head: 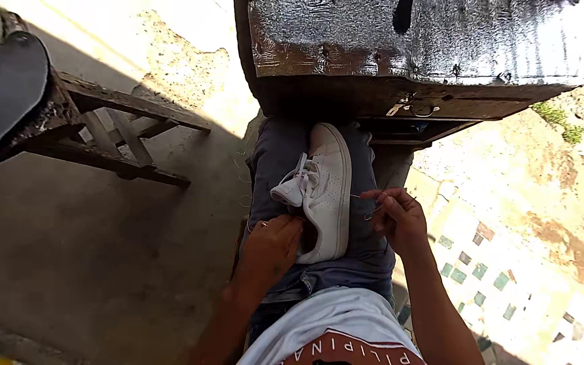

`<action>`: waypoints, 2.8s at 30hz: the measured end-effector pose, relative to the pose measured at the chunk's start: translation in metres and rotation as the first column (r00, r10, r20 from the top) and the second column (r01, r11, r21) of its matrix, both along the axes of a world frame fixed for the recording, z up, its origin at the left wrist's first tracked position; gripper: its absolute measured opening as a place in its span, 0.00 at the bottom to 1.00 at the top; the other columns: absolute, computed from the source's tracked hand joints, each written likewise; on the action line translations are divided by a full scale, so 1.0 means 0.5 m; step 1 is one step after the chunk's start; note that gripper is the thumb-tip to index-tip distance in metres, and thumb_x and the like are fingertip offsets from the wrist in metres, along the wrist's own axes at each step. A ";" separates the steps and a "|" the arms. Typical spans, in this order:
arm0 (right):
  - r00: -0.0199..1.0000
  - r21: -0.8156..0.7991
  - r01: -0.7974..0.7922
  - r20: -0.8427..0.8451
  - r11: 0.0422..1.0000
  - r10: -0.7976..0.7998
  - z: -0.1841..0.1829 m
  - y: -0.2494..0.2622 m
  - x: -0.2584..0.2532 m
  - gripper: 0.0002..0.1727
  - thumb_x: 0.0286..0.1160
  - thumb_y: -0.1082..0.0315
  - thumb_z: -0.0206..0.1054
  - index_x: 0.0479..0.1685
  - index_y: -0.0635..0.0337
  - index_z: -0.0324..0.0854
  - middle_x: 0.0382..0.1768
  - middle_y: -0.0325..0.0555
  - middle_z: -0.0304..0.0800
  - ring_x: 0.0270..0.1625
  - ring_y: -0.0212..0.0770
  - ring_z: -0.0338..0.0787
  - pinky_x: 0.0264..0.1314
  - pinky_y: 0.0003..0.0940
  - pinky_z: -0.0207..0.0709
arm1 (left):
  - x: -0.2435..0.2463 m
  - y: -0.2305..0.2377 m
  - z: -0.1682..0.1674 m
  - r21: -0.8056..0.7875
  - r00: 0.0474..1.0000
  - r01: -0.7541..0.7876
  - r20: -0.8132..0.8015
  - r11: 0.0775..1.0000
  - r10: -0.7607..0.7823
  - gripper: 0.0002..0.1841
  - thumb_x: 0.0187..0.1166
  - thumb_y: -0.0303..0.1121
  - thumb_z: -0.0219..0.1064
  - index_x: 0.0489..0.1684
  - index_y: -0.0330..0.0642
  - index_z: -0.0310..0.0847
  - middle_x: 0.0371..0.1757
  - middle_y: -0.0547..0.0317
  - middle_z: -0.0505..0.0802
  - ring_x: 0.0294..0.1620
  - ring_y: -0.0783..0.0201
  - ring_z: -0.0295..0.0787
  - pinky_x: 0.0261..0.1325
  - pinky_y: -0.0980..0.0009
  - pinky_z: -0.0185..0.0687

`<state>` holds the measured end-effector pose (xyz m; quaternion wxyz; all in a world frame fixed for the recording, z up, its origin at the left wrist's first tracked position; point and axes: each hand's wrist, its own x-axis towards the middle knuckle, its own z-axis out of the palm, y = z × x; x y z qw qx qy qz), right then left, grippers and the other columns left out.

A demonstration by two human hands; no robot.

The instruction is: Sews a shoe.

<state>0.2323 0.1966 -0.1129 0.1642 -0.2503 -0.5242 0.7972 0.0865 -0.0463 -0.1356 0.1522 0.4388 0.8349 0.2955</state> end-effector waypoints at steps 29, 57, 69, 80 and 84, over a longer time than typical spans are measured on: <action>0.913 0.274 0.099 0.357 0.957 -0.197 -0.062 0.052 -0.031 0.12 0.84 0.67 0.61 0.61 0.58 0.78 0.30 0.36 0.82 0.21 0.28 0.78 0.24 0.26 0.78 | 0.018 -0.042 0.019 0.123 0.721 -0.323 0.674 0.939 0.159 0.19 0.88 0.44 0.59 0.60 0.39 0.87 0.49 0.61 0.96 0.46 0.71 0.93 0.48 0.71 0.92; 0.915 0.393 -0.401 0.123 0.828 0.385 0.060 -0.204 -0.093 0.43 0.94 0.44 0.45 0.93 0.73 0.48 0.94 0.64 0.47 0.97 0.55 0.45 0.99 0.51 0.41 | 0.039 0.022 -0.011 0.444 0.827 -0.118 0.539 0.888 -0.160 0.22 0.81 0.42 0.68 0.62 0.32 0.79 0.53 0.55 0.90 0.56 0.75 0.86 0.64 0.75 0.84; 0.807 0.820 -0.480 0.552 0.312 -0.209 -0.097 -0.059 -0.106 0.42 0.90 0.33 0.32 0.94 0.48 0.59 0.94 0.41 0.56 0.97 0.51 0.49 0.93 0.72 0.30 | 0.071 0.056 -0.059 0.284 0.860 -0.292 0.495 0.913 0.121 0.18 0.85 0.47 0.64 0.44 0.38 0.78 0.28 0.62 0.86 0.27 0.75 0.83 0.34 0.77 0.83; 0.783 0.816 -0.525 0.575 0.244 -0.237 -0.077 -0.060 -0.126 0.43 0.89 0.32 0.32 0.93 0.48 0.62 0.93 0.39 0.58 0.96 0.51 0.50 0.91 0.77 0.29 | 0.072 0.050 -0.057 0.234 0.875 -0.266 0.465 0.935 0.133 0.19 0.85 0.46 0.62 0.48 0.35 0.76 0.27 0.62 0.84 0.26 0.74 0.81 0.33 0.77 0.81; 0.767 0.800 -0.546 0.597 0.251 -0.236 -0.076 -0.069 -0.092 0.43 0.87 0.30 0.31 0.96 0.42 0.54 0.95 0.33 0.52 0.98 0.44 0.44 0.93 0.74 0.26 | 0.075 0.045 -0.058 0.218 0.874 -0.241 0.473 0.946 0.114 0.19 0.85 0.47 0.62 0.49 0.36 0.78 0.28 0.62 0.86 0.28 0.72 0.83 0.34 0.73 0.84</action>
